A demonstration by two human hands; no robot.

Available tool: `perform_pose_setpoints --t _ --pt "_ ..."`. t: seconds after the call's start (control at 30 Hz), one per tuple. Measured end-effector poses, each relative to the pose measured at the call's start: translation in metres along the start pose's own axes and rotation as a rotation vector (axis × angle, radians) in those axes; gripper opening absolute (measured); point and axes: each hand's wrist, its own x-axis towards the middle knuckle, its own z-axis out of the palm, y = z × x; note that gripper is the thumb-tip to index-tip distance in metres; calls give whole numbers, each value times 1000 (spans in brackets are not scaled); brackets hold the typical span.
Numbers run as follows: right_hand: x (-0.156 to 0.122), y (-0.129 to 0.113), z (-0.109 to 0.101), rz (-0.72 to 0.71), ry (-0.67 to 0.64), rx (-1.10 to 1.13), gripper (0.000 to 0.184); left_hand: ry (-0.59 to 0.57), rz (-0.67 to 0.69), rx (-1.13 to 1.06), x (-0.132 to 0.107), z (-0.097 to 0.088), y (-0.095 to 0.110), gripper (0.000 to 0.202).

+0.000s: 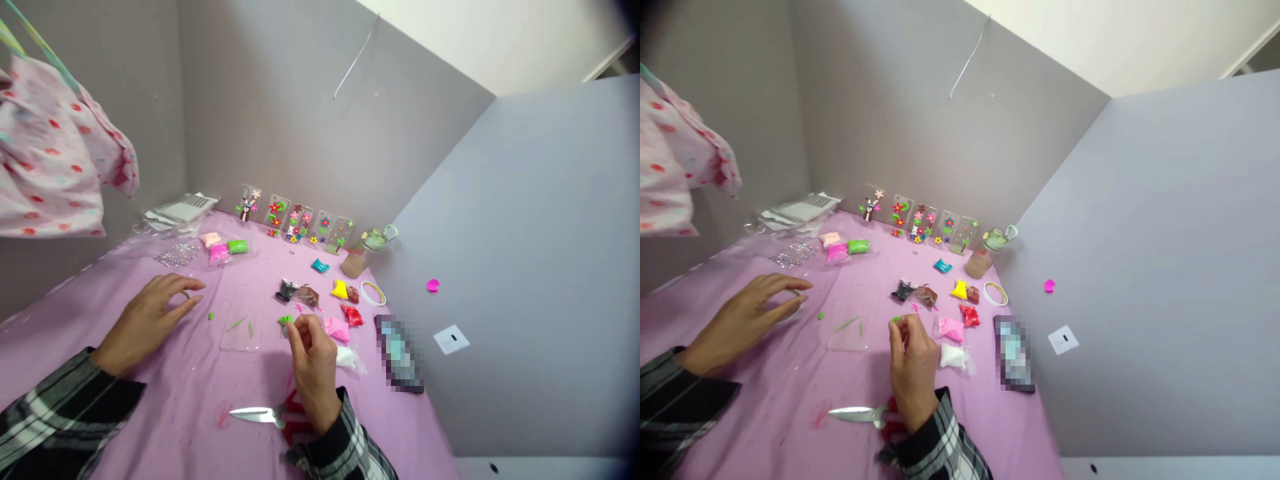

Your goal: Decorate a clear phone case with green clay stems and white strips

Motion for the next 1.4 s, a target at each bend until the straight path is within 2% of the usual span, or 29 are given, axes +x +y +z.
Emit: perform_pose_setpoints --t 0.13,0.3,0.4,0.5,0.6,0.7,0.8,0.93,1.0,1.07,1.13,1.2,1.33,1.4 --pt "1 -2 -1 6 37 56 22 -59 61 46 3 0 -12 30" --pt "3 -6 -4 -6 85 107 22 -151 132 90 0 22 -21 23" --pt "9 -8 -14 26 167 135 24 -187 149 81 0 29 -22 22" --pt "15 -7 -28 108 283 156 29 -173 133 48 0 27 -18 23" --pt "16 -2 -44 176 303 170 28 -117 67 -13 -3 24 -9 25" --pt "15 6 -57 199 234 139 26 -98 11 -97 -9 26 4 30" --pt "16 12 -61 177 113 102 22 -119 -24 -206 -14 30 23 34" --pt "22 18 -48 -5 -209 -112 17 -171 -139 -358 -17 26 54 33" --pt "23 21 -38 -117 -362 -282 30 -125 -161 -367 -17 18 68 32" --pt "21 25 -29 -184 -454 -409 37 -33 -150 -385 -16 9 79 28" --pt "19 29 -23 -170 -481 -431 32 29 -153 -426 -14 5 90 25" --pt "16 34 -19 -105 -466 -376 25 42 -177 -499 -14 11 101 23" --pt "13 37 -18 17 -404 -274 16 -96 -180 -693 -19 48 119 24" --pt "12 34 -18 57 -380 -248 14 -170 -108 -659 -25 69 121 16"
